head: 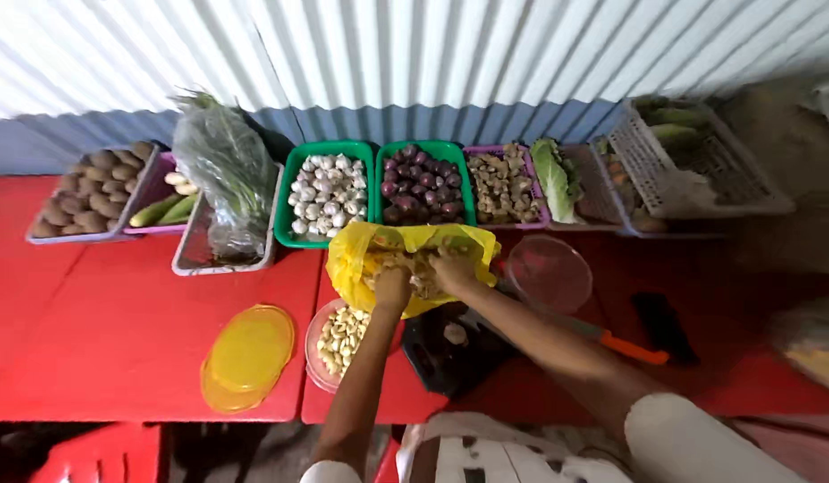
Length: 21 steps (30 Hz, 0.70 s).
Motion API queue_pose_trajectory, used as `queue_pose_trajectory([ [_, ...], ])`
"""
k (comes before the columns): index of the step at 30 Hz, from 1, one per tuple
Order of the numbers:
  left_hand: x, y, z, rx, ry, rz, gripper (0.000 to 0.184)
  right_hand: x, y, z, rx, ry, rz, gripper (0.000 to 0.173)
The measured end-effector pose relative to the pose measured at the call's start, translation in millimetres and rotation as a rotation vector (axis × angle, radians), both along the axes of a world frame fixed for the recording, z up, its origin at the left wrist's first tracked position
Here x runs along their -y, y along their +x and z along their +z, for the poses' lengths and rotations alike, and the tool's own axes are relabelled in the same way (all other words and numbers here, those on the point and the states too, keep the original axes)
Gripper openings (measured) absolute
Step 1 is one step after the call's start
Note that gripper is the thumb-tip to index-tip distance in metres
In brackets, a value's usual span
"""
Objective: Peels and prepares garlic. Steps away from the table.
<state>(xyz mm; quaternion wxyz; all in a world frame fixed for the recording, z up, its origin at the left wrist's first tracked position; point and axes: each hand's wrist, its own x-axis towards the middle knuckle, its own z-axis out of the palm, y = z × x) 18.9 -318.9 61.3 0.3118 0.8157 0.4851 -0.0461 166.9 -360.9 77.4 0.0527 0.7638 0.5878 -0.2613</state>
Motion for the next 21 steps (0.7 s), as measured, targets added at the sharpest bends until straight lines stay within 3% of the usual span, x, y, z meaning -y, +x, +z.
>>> queue_pose_trajectory([
  [3, 12.2, 2.3, -12.7, 0.114, -0.011, 0.015, 0.035, 18.3, -4.0, 3.0, -0.006, 0.033, 0.008, 0.037],
  [5, 15.7, 7.6, -20.0, 0.199, -0.026, 0.036, 0.040, 25.7, 7.6, 4.2, -0.102, 0.066, 0.052, 0.052],
  [8, 19.9, 5.5, -13.6, 0.276, 0.091, 0.182, 0.031, 45.3, 28.5, 13.3, -0.317, 0.275, -0.021, 0.037],
  [11, 27.2, 5.1, -16.0, 0.461, 0.209, 0.056, 0.042, 103.3, 63.7, 29.8, -0.461, 0.516, -0.166, 0.035],
  [13, 36.8, 4.7, -20.9, 0.578, 0.285, 0.008, 0.051, 152.8, 89.2, 30.3, -0.496, 0.559, -0.244, 0.034],
  [17, 96.0, -12.0, -16.1, 0.678, 0.414, 0.197, 0.048, 243.0, 159.7, 1.2, -0.436, 0.613, -0.371, 0.033],
  [21, 194.9, -43.9, -31.8, 0.659, 0.561, 0.546, 0.045, 293.6, 233.8, -18.5, -0.407, 0.573, -0.527, 0.033],
])
